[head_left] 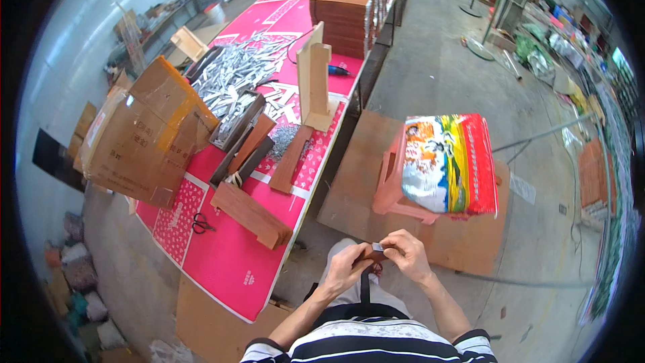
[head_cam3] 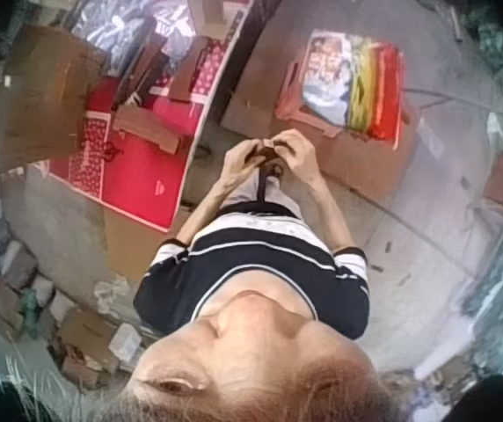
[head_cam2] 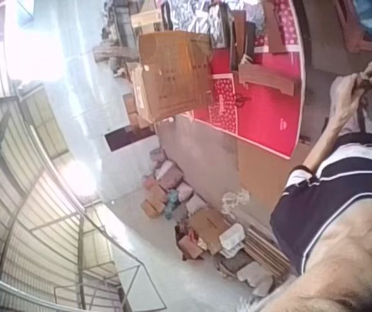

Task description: Assembling wooden furniture components by drilling and attaching metal brackets using an electric screwdriver.

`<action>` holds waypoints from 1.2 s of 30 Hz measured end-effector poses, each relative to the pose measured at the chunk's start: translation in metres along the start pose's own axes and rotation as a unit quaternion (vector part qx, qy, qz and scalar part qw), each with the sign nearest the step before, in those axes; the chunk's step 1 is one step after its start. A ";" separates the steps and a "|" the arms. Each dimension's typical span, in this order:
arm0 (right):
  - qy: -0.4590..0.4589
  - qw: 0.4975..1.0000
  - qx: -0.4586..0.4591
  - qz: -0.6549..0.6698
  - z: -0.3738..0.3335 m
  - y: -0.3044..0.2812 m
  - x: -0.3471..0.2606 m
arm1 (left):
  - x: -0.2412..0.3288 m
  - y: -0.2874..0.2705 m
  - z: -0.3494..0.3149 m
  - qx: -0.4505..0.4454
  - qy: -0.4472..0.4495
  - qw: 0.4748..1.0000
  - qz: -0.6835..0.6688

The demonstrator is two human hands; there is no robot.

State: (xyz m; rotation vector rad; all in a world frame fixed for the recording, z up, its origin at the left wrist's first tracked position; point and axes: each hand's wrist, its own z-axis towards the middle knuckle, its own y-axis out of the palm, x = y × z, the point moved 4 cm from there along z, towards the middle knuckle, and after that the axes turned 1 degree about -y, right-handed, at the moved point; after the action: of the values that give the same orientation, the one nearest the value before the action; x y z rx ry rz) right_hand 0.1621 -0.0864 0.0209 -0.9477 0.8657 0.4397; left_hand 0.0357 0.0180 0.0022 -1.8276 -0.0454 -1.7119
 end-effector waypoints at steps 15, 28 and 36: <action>-0.002 0.980 -0.182 0.076 0.333 -0.031 0.043 | -0.011 -0.138 0.268 0.096 -0.021 0.991 -0.085; 0.164 0.899 -0.407 -0.005 0.457 -0.028 0.090 | -0.012 -0.224 0.259 0.189 -0.146 0.970 0.048; 0.197 0.941 -0.262 -0.085 0.582 0.002 0.217 | -0.036 -0.277 0.236 0.456 -0.360 0.813 0.041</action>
State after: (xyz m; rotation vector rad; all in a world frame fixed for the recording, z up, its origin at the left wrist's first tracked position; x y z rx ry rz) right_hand 0.5494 0.3997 0.0179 -1.6304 1.0379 0.3380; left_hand 0.1204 0.3616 0.0925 -1.5239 -0.9163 -0.5999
